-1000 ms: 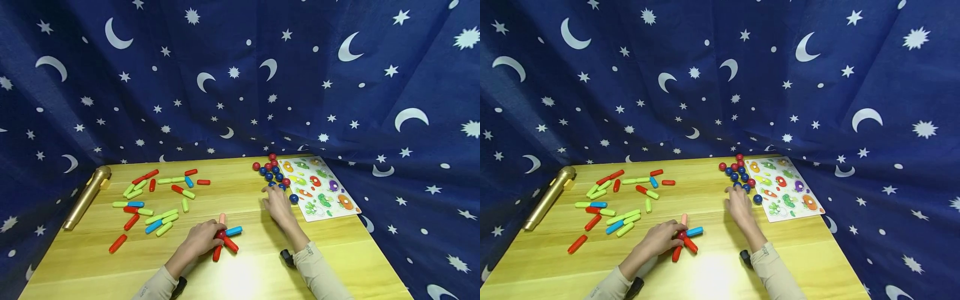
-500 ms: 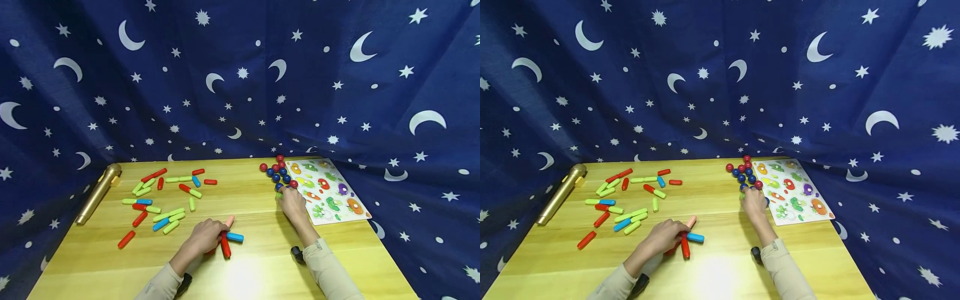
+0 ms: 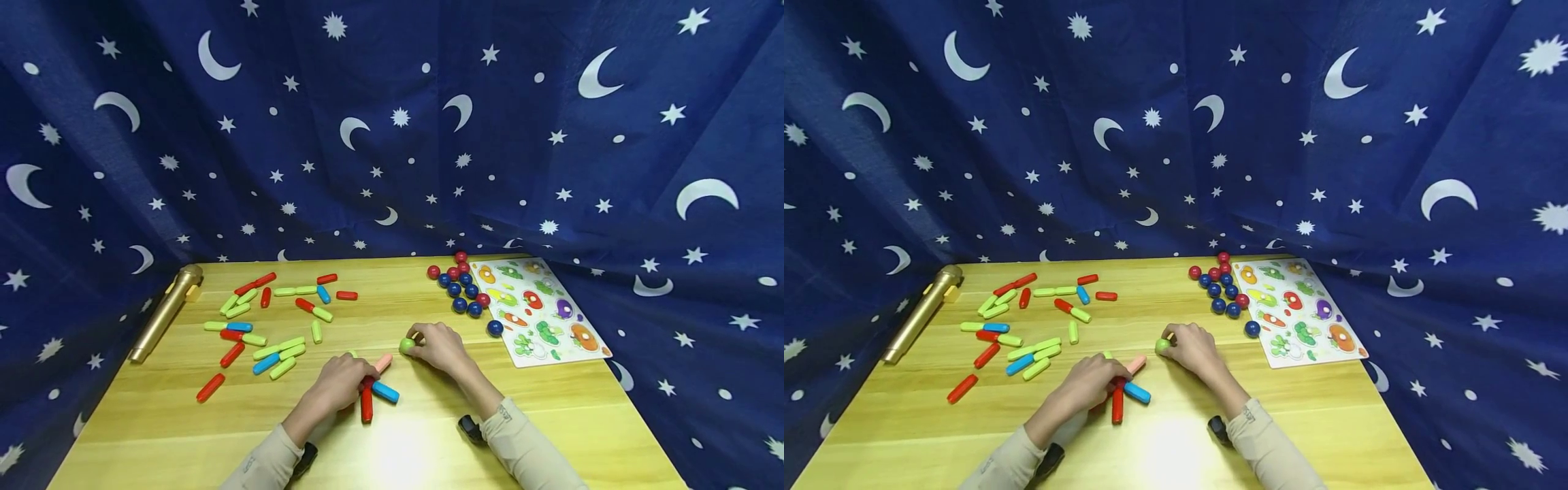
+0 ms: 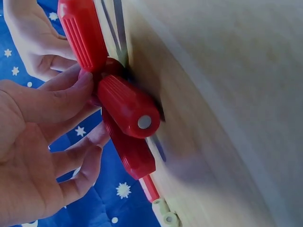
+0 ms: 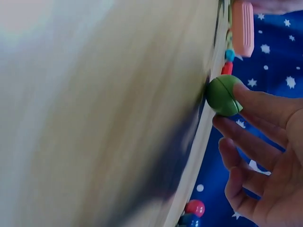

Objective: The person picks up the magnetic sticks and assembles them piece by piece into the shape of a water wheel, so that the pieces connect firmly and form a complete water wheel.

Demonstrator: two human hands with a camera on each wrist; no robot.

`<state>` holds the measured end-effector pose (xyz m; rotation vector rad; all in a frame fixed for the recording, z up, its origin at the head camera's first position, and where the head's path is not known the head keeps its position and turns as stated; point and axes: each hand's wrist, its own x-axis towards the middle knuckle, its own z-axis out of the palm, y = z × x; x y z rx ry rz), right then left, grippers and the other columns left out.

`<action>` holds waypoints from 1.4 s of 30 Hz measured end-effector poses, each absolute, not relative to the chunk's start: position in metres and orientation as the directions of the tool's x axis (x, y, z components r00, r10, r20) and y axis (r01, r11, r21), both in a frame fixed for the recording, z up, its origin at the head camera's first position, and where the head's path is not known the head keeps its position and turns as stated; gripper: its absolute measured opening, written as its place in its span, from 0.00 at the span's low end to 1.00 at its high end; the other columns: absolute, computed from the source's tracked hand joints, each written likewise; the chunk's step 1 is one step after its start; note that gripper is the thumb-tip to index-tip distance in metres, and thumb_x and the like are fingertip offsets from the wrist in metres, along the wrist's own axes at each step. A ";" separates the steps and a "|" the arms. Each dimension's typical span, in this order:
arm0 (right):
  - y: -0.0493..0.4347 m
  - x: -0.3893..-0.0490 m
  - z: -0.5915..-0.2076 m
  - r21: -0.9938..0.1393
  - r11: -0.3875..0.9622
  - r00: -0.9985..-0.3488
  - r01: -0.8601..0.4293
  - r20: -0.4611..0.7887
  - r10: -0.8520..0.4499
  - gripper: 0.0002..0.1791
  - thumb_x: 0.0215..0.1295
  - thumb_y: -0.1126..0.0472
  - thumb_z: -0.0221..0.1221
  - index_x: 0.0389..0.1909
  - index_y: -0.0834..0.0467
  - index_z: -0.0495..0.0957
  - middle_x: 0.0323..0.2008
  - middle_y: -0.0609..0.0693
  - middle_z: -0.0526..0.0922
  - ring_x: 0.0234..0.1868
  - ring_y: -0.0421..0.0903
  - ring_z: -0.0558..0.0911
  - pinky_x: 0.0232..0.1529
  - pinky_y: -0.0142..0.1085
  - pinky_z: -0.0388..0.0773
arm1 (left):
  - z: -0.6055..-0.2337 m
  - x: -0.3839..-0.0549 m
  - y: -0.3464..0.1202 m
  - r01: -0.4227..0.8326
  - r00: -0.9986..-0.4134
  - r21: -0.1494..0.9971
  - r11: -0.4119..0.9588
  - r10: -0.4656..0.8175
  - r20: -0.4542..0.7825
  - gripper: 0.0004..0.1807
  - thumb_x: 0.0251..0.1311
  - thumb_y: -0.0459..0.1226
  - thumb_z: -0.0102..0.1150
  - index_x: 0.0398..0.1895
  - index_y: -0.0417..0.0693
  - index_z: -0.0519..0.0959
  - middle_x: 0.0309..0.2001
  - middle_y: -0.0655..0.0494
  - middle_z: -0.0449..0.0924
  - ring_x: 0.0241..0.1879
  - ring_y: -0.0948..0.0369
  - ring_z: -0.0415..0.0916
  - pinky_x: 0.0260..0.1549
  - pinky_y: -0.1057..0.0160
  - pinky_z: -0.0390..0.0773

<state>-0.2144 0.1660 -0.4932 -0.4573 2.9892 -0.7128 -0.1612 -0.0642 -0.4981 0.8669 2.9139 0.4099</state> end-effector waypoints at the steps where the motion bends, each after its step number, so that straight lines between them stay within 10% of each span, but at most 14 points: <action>1: 0.165 -0.213 -0.494 -0.456 0.841 -0.950 -0.290 0.033 -0.310 0.11 0.53 0.54 0.70 0.37 0.49 0.84 0.35 0.48 0.88 0.39 0.48 0.85 0.37 0.46 0.78 | -0.499 -0.162 -0.063 0.532 -0.835 0.273 0.802 0.550 0.011 0.14 0.54 0.29 0.67 0.36 0.61 0.87 0.32 0.67 0.83 0.27 0.64 0.69 0.25 0.66 0.65; 23: 0.167 -0.198 -0.493 -0.483 0.796 -0.918 -0.364 0.041 -0.395 0.15 0.53 0.56 0.71 0.42 0.49 0.84 0.38 0.48 0.88 0.39 0.49 0.85 0.37 0.44 0.78 | -0.506 -0.160 -0.058 0.548 -0.831 0.224 0.806 0.554 0.039 0.07 0.61 0.40 0.64 0.40 0.60 0.86 0.49 0.62 0.85 0.45 0.53 0.78 0.39 0.52 0.72; 33: 0.247 -0.222 -0.488 -0.253 0.965 -0.991 0.063 0.101 0.091 0.23 0.56 0.66 0.62 0.56 0.58 0.79 0.48 0.66 0.77 0.34 0.63 0.80 0.23 0.50 0.76 | -0.505 -0.157 -0.054 0.500 -0.863 0.196 0.844 0.505 0.023 0.09 0.54 0.52 0.68 0.34 0.62 0.85 0.36 0.62 0.82 0.34 0.58 0.71 0.34 0.55 0.68; 42: 0.247 -0.203 -0.486 -0.275 0.961 -1.000 0.015 -0.010 0.013 0.12 0.56 0.63 0.65 0.43 0.54 0.83 0.42 0.59 0.84 0.38 0.61 0.82 0.30 0.51 0.77 | -0.505 -0.160 -0.050 0.485 -0.874 0.118 0.866 0.483 0.051 0.13 0.50 0.57 0.68 0.26 0.63 0.79 0.28 0.63 0.76 0.27 0.60 0.69 0.28 0.58 0.69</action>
